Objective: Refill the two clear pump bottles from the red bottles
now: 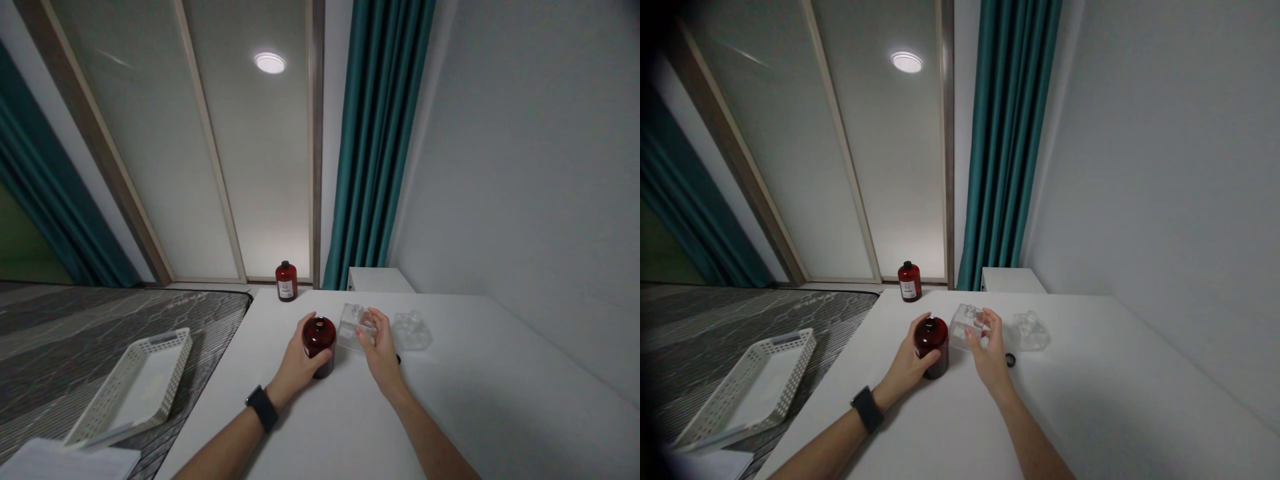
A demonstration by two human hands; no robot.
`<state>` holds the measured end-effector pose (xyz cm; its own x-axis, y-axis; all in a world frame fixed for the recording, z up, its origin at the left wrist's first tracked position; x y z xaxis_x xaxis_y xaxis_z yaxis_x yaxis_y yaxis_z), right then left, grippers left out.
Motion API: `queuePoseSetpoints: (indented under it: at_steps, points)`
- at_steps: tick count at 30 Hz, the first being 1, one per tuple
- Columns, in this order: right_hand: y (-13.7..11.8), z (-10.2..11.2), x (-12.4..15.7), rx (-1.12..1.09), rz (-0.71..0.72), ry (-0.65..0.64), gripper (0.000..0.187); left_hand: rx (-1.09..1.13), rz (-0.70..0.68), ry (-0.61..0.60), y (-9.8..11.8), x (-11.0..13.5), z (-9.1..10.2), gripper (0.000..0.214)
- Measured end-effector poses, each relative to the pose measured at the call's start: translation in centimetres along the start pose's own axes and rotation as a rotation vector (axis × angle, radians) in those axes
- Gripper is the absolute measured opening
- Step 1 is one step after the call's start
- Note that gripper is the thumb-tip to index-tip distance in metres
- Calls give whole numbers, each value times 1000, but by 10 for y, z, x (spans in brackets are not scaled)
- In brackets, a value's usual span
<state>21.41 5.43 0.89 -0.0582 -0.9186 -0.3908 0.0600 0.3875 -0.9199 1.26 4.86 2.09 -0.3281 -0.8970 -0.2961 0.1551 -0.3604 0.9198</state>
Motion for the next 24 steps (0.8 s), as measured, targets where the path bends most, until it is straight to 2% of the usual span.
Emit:
queuePoseSetpoints:
  at_steps: [3,10,18,20,24]
  points:
    - [-1,6,-2,13,20,46,58,-17,2,2,0,-2,-4,77]
    - [-9,15,-6,-4,67,133,61,-92,-103,-4,4,-8,-20,70]
    - [-6,19,-8,-2,69,140,61,-202,-149,-27,8,0,-38,75]
    - [-5,18,-7,-4,72,132,61,-230,-185,-55,10,3,-38,72]
    - [-1,16,-7,0,65,122,62,-242,-256,-66,18,1,-23,46]
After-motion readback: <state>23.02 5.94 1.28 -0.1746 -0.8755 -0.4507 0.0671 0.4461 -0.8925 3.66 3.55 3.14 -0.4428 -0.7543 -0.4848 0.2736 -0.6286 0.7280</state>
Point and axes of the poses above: each hand's wrist, its own x-axis away from the middle knuckle, its own z-axis out of the back of the hand, y = z × x, the point moved 5 cm from there along -x, towards the middle knuckle, and after that the axes turned 10 degrees about -y, right-handed, at the moved point
